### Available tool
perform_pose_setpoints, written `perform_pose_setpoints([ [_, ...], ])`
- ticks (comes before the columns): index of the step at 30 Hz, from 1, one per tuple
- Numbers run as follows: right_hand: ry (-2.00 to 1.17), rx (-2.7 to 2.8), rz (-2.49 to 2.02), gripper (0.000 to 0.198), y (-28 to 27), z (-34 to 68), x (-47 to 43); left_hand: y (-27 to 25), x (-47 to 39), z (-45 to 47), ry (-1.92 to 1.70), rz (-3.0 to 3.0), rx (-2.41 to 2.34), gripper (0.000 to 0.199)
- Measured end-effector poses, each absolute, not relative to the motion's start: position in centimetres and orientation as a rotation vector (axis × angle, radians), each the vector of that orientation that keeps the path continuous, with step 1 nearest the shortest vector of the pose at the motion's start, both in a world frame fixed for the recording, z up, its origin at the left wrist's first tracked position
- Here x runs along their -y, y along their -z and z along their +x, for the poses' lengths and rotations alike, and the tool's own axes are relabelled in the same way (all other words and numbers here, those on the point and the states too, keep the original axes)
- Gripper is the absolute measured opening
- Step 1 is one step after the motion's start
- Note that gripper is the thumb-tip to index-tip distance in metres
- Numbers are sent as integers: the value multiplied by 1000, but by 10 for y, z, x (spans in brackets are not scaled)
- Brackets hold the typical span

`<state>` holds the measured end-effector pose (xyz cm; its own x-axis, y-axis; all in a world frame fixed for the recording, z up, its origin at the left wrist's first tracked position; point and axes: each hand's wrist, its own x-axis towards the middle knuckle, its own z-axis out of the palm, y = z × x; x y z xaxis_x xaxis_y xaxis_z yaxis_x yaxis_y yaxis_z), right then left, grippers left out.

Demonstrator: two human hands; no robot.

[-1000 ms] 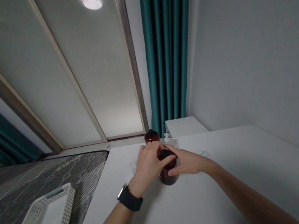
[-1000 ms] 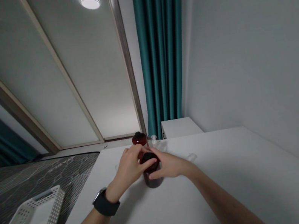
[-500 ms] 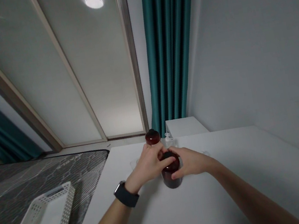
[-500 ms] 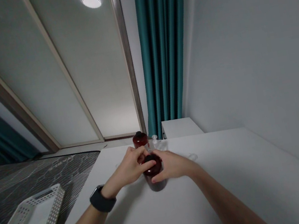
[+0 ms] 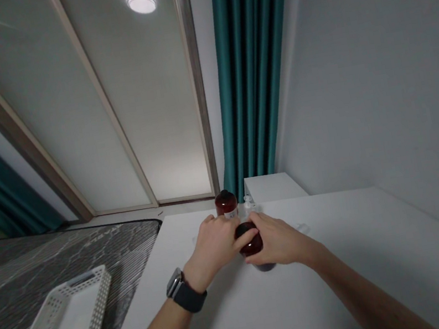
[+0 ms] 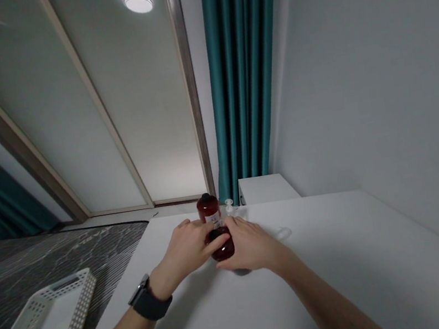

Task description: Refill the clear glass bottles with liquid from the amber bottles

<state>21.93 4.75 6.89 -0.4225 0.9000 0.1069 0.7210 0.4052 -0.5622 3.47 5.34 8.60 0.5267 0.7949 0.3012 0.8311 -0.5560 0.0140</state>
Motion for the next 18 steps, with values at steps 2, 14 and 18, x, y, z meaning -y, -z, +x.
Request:
perform_pose_setpoints([
  [2, -705, 2233, -1350, 57, -68, 218, -47, -84, -55, 35, 397, -2616, 1408, 44],
  [14, -1018, 2210, -1193, 64, -65, 223, -52, -89, -63, 28, 370, -2893, 1059, 31],
  [18, -1001, 2205, -1188, 62, -65, 221, -51, -89, -63, 24, 409, -2884, 1010, 31],
])
